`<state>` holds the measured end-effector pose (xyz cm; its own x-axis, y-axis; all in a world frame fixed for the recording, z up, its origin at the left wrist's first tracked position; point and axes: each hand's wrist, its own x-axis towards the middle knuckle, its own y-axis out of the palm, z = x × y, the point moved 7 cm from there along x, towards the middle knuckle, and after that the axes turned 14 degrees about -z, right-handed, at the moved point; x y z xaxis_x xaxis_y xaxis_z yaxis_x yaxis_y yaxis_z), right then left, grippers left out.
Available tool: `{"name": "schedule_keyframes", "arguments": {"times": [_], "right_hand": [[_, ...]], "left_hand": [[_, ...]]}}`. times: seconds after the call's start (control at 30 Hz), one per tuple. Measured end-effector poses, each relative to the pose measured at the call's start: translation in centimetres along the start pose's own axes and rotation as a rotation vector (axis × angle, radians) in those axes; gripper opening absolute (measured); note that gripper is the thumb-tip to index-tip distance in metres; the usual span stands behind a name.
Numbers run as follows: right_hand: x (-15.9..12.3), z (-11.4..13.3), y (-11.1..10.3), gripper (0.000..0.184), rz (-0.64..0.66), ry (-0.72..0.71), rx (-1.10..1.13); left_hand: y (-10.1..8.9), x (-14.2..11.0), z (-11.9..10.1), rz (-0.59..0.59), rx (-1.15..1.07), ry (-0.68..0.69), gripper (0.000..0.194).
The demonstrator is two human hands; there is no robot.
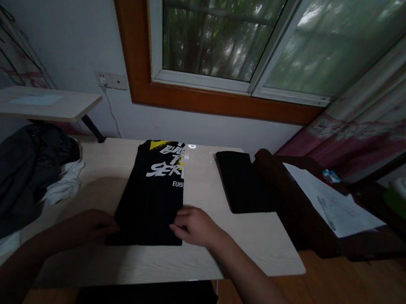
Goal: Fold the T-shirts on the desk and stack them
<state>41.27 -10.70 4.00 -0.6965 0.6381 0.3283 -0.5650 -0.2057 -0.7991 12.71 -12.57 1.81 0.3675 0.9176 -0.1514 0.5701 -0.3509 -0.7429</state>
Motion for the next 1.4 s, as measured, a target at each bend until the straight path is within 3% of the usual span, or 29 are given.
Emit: {"name": "schedule_keyframes", "arguments": {"times": [0.13,0.27,0.47,0.7,1.03,1.17,1.23,1.3,1.4], "right_hand": [[1.3,-3.5,-1.1,0.020,-0.181,0.225,-0.130],[2.2,-6.0,-1.5,0.047,-0.274,0.414,-0.285],[3.8,-6.8,-0.4,0.052,-0.262,0.479,-0.297],[3.3,-6.6,-0.2,0.038,-0.188,0.492,-0.188],[1.0,-5.1,-0.2,0.021,0.124,0.445,0.185],[-0.4,-4.2,0.6,0.015,0.385,0.576,0.336],[-0.8,-4.2,0.7,0.014,0.446,0.639,0.394],[-0.3,-4.8,0.4,0.015,0.383,0.638,0.389],[1.2,-6.6,-0.8,0.019,0.101,0.570,0.221]], "left_hand": [[-1.6,0.7,-0.5,-0.082,-0.003,0.019,0.031],[-2.5,2.2,-0.1,-0.243,0.048,0.026,0.035],[-1.0,4.0,1.0,-0.298,0.010,-0.046,0.051],[-0.8,3.3,0.6,-0.227,-0.022,-0.073,0.038],[1.7,-0.1,-2.1,0.116,-0.018,-0.031,0.029],[1.7,-1.0,-2.9,0.234,-0.012,-0.028,0.031],[0.9,-0.6,-3.2,0.217,-0.050,0.010,0.033],[-0.4,0.7,-3.1,0.132,-0.087,0.042,0.030],[-2.5,3.8,-2.1,-0.046,-0.089,0.044,0.029]]}}
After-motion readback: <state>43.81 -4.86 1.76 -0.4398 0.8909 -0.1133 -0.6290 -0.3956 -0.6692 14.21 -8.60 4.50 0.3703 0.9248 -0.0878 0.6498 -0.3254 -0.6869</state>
